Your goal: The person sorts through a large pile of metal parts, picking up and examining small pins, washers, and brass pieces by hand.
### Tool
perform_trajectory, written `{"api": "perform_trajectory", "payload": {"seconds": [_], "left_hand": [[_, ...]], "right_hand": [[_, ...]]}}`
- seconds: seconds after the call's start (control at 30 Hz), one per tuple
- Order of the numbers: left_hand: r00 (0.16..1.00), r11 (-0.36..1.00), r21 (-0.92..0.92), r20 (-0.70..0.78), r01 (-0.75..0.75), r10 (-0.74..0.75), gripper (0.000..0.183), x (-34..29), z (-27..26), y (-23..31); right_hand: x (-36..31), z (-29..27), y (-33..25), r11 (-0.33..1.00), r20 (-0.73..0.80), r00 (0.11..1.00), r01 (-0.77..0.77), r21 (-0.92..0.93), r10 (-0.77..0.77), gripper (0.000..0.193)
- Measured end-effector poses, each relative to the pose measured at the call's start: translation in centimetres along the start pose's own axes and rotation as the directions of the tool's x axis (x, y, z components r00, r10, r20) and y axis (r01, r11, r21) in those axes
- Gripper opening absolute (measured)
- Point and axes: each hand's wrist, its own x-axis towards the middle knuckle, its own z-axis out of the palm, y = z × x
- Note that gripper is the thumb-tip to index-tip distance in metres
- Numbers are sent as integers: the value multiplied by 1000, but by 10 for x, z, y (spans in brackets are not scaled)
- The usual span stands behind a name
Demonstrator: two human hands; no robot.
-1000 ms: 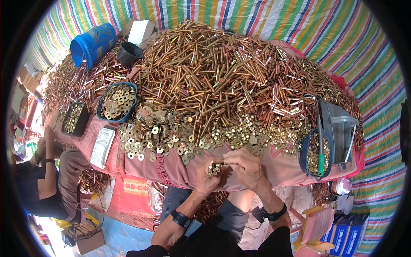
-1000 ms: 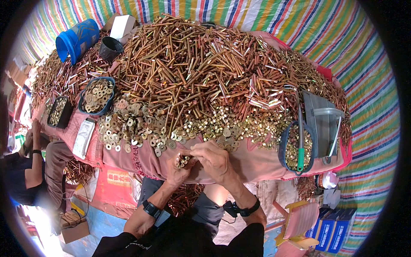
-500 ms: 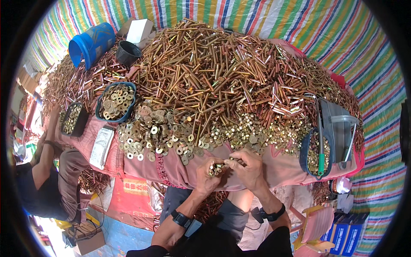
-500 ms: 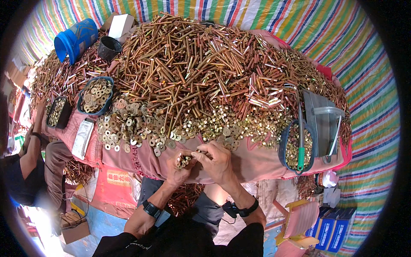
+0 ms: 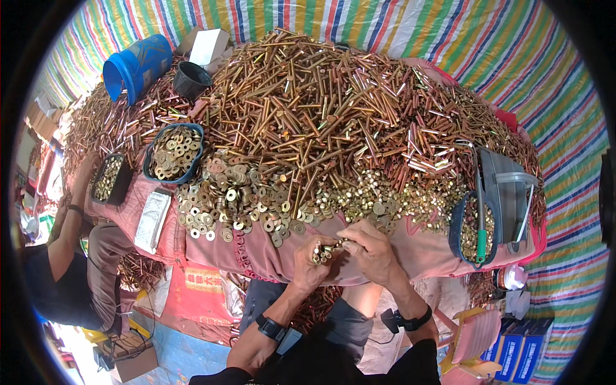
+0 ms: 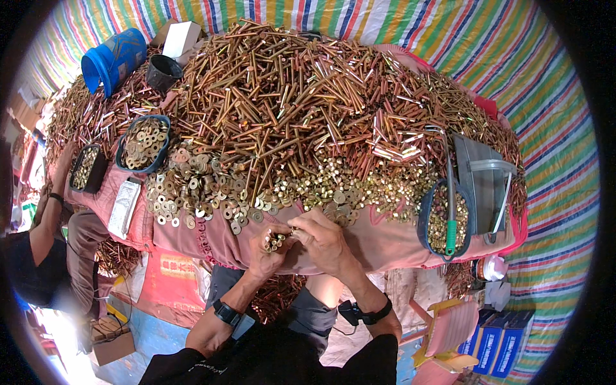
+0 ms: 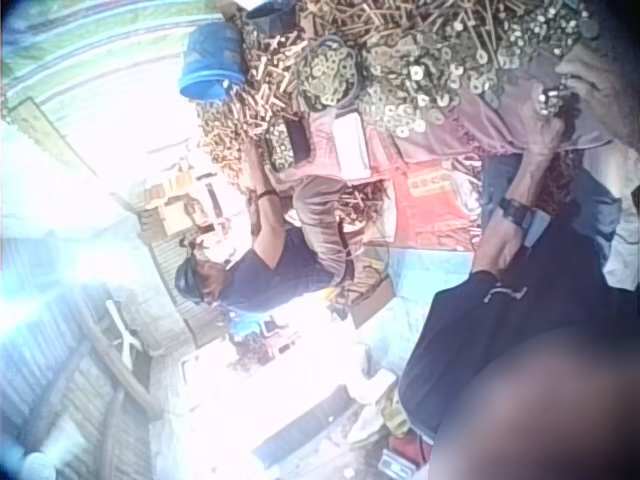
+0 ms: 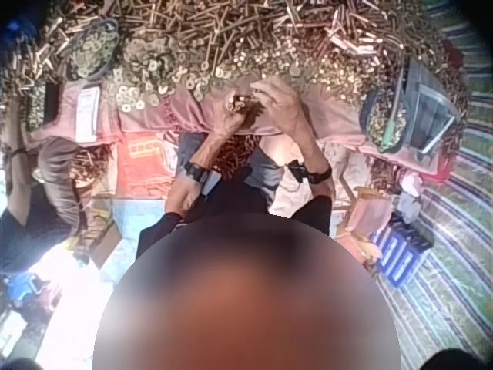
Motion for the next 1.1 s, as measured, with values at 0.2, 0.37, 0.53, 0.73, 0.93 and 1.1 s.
{"api": "perform_trajectory", "payload": {"seconds": [0.2,0.37,0.53,0.73,0.93,1.1], "left_hand": [[1000,998,-57,26,4,-3,28,-2,-1,-2],[999,999,-27,22,-34,35,21,1,0,-6],[1000,1000,-5,-4,-16,16,19,-1,1,-6],[1000,1000,-16,7,6,-6,18,-1,1,-3],[1000,1000,-17,7,-16,16,19,-1,0,-4],[1000,1000,-11,9,-7,7,19,-1,0,-7]], "right_hand": [[-2,-2,6,997,-4,1000,-1,77,1,25],[-3,1,4,999,-36,999,25,-46,-26,19],[-5,4,3,997,-86,996,27,-71,-33,20],[-8,2,-4,994,-69,997,-24,-106,17,18],[-6,4,-2,988,-102,990,79,-129,-92,20],[-7,5,3,989,-114,989,75,-125,-90,19]]}}
